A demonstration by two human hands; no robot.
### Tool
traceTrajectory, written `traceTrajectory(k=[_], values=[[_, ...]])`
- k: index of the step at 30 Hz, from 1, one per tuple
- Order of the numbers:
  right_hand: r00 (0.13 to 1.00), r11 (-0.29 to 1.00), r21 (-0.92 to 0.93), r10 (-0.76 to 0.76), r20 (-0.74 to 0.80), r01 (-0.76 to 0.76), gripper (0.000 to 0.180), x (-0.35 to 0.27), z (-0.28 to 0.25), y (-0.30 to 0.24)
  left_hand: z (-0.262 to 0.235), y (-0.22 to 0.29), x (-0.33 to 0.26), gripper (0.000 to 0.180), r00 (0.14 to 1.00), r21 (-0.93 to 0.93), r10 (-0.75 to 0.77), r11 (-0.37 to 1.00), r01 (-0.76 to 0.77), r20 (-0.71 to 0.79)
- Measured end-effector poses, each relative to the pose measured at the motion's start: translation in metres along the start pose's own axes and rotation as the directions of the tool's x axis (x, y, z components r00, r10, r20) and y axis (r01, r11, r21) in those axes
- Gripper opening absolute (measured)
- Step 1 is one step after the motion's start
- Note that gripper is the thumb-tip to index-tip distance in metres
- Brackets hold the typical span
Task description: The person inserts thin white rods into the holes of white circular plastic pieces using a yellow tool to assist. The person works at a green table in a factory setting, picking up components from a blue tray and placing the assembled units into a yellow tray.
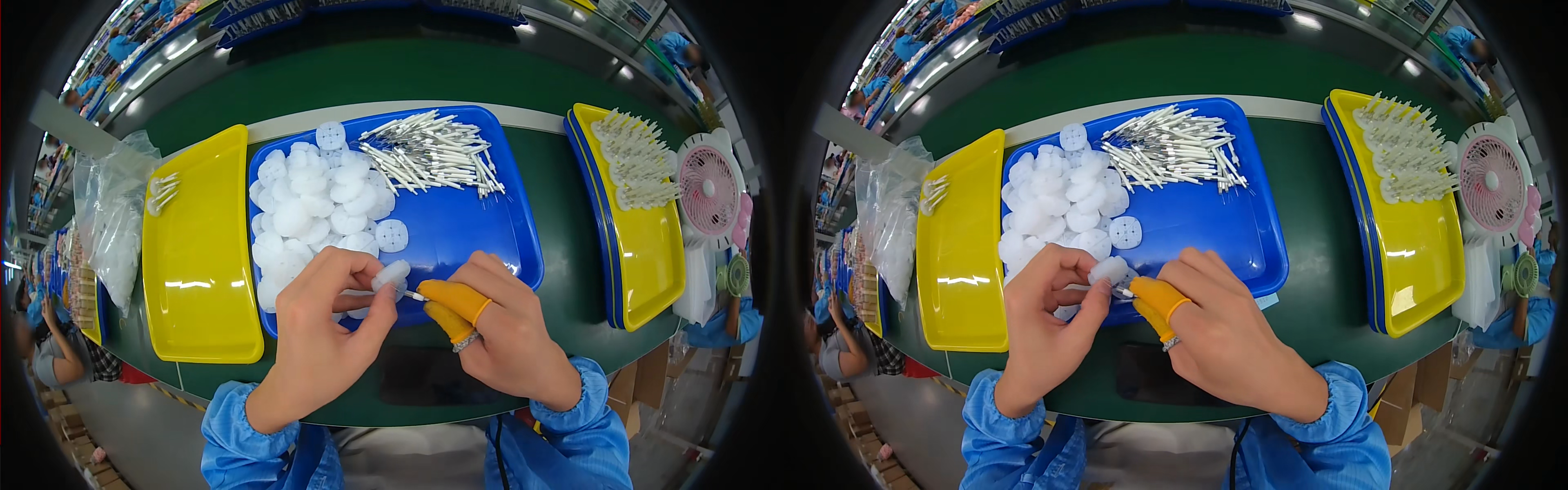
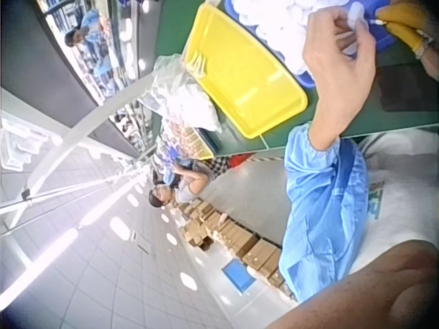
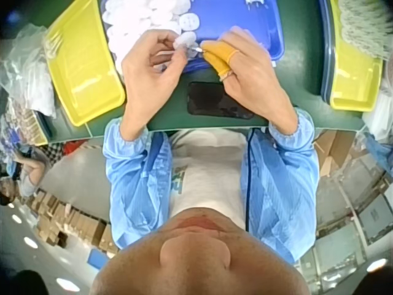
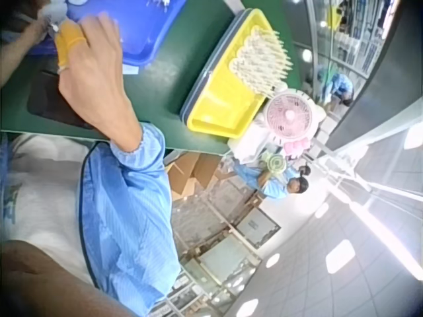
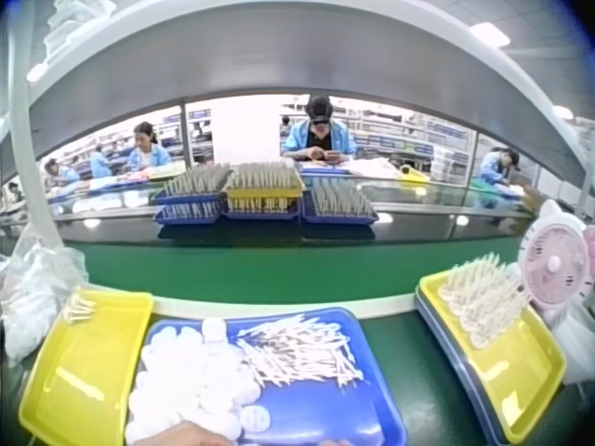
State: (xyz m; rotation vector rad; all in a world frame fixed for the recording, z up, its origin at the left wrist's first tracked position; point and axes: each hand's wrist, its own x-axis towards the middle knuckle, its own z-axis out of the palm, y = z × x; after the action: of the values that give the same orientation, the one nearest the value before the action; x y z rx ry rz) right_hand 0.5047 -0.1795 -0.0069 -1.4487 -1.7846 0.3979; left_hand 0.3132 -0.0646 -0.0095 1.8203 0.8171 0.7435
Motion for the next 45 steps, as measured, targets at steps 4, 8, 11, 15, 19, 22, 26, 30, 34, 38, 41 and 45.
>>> traceTrajectory(k=[4,8,11,15,19,22,26,30,34,38,41,45], values=[[0.999,0.999,-0.041,0.034,0.009,-0.034,0.048,0.001,0.0,0.005,-0.002,0.002,0.0,0.017,0.999,-0.022,-0.037,0.999,0.037,0.013],[0.997,0.996,-0.059,0.07,0.023,-0.068,0.054,0.002,-0.001,0.005,-0.001,0.0,-0.001,0.017,0.999,-0.001,-0.017,1.0,0.017,0.04],[0.999,0.997,-0.067,0.048,0.016,-0.047,0.054,0.004,0.003,0.004,0.0,-0.003,-0.002,0.018,0.996,0.053,0.065,0.996,-0.068,0.053],[1.0,0.998,-0.059,0.028,0.0,-0.028,0.051,-0.001,0.013,0.003,0.004,0.001,-0.004,0.018,0.99,0.163,0.135,0.976,-0.142,0.051],[0.996,0.999,-0.012,0.048,-0.07,-0.049,0.045,-0.002,0.018,-0.004,0.007,-0.002,-0.007,0.023,0.975,0.243,0.22,0.945,-0.219,0.025],[0.99,0.997,0.02,0.076,-0.116,-0.074,0.043,-0.004,0.021,-0.007,0.01,-0.002,-0.012,0.026,0.973,0.25,0.229,0.942,-0.225,0.013],[0.98,0.99,0.047,0.139,-0.145,-0.133,0.043,-0.003,0.031,-0.01,0.016,-0.004,-0.017,0.027,0.98,0.273,0.196,0.941,-0.198,0.033],[0.979,0.98,-0.003,0.201,-0.021,-0.201,0.04,0.013,0.012,-0.004,0.014,-0.009,-0.014,0.024,0.984,0.274,0.178,0.946,-0.172,0.004],[0.973,0.856,-0.484,0.085,-0.213,-0.181,0.035,0.027,-0.019,0.043,0.011,-0.01,-0.008,0.022,0.98,0.261,0.198,0.948,-0.182,-0.036],[0.963,0.72,-0.642,0.236,-0.132,-0.265,0.04,0.04,-0.031,0.087,0.012,-0.006,-0.007,0.024,0.969,0.245,0.242,0.944,-0.222,-0.054],[0.948,0.695,-0.672,0.317,-0.031,-0.254,0.039,0.05,-0.028,0.08,0.005,-0.007,-0.007,0.023,0.981,0.251,0.191,0.952,-0.177,-0.035],[0.982,0.821,-0.541,0.184,-0.049,-0.181,0.022,0.026,-0.02,0.078,0.002,0.0,-0.006,0.017,0.995,0.177,0.098,0.979,-0.097,-0.001]])
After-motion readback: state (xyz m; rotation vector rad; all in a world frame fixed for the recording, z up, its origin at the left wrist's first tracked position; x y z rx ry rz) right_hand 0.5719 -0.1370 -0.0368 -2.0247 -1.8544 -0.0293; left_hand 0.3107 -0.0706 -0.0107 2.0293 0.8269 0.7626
